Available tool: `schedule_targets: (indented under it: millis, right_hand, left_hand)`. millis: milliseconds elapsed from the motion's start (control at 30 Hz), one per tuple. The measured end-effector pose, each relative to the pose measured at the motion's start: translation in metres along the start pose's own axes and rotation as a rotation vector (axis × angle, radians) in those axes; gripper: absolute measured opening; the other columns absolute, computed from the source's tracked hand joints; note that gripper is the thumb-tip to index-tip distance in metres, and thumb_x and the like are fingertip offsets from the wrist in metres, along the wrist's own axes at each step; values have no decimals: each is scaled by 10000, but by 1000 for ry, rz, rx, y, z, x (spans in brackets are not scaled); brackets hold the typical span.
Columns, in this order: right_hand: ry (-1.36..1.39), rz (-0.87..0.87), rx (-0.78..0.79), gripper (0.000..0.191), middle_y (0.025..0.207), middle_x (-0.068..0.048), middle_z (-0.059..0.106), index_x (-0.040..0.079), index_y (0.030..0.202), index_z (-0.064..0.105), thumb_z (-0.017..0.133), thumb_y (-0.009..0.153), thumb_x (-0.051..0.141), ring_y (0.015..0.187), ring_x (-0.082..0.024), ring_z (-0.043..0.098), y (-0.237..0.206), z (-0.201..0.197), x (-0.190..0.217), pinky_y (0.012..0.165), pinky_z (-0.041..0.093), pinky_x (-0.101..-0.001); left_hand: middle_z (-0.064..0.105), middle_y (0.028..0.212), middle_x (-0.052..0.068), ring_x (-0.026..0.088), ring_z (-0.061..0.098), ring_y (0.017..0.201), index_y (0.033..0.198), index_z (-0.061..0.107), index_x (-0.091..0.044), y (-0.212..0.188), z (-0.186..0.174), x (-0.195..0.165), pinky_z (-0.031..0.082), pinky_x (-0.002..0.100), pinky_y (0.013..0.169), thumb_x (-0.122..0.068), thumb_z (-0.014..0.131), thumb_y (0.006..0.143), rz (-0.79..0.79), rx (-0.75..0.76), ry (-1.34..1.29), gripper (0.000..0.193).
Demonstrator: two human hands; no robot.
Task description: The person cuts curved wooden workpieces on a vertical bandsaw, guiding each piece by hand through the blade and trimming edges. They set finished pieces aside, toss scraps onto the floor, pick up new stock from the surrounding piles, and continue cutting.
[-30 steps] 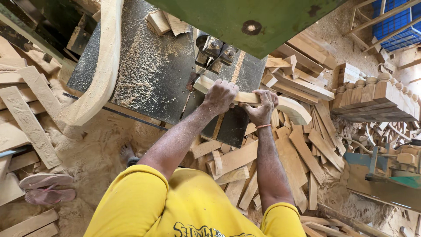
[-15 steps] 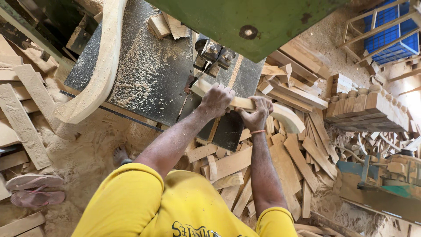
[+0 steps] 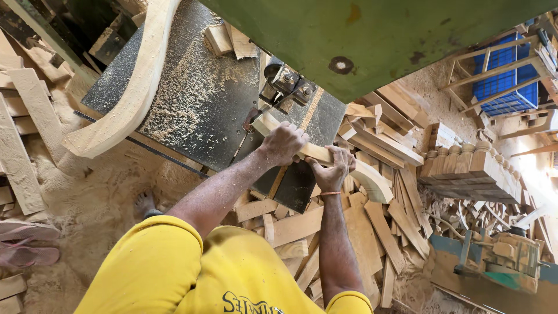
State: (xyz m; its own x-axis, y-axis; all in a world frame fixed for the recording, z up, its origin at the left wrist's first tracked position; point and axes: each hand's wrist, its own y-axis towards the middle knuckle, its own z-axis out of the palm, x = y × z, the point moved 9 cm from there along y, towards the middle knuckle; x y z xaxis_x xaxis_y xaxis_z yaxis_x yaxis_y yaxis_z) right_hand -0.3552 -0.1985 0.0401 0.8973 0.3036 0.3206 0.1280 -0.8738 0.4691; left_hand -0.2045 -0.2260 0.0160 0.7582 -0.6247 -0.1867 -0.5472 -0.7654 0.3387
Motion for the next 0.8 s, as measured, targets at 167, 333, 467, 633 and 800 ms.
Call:
schedule_targets:
  millis: [167, 333, 467, 633, 800]
  right_hand:
    - [20, 9, -10, 616, 1048, -29, 678, 150, 1033, 725, 921, 638, 580, 1125, -249, 561, 0, 1, -2, 1114, 289, -471]
    - [13, 5, -11, 598, 1050, -30, 680, 159, 1031, 731, 918, 654, 583, 1142, -252, 558, 8, 3, -4, 1103, 287, -463]
    - [7, 15, 0, 586, 1028, -22, 685, 160, 1016, 729, 912, 658, 586, 1140, -248, 559, 9, 6, -7, 1104, 291, -463]
    - [-7, 13, -10, 629, 1045, -30, 679, 153, 1032, 728, 916, 658, 624, 1168, -256, 552, 9, 11, -12, 1112, 275, -475]
    - [11, 44, 0, 647, 1060, -38, 680, 151, 1043, 723, 895, 670, 650, 1167, -255, 544, 7, 15, -20, 1107, 284, -477]
  left_hand:
    - [691, 758, 44, 178, 645, 632, 860, 679, -73, 2, 0, 3, 505, 346, 639, -489, 906, 705, 1, -38, -12, 498]
    - [694, 773, 59, 194, 659, 667, 874, 674, -69, 9, 4, 7, 517, 353, 660, -459, 896, 715, 2, -20, 5, 476]
    - [698, 805, 64, 206, 671, 706, 878, 669, -83, 10, 2, 8, 524, 359, 689, -394, 889, 701, -2, -13, 12, 420]
    - [698, 805, 63, 204, 664, 707, 877, 670, -81, 13, 6, 11, 523, 358, 685, -392, 889, 697, 14, -31, 14, 421]
    - [701, 794, 61, 192, 648, 680, 877, 671, -79, 18, 20, 14, 522, 352, 671, -425, 888, 742, 30, -16, 19, 430]
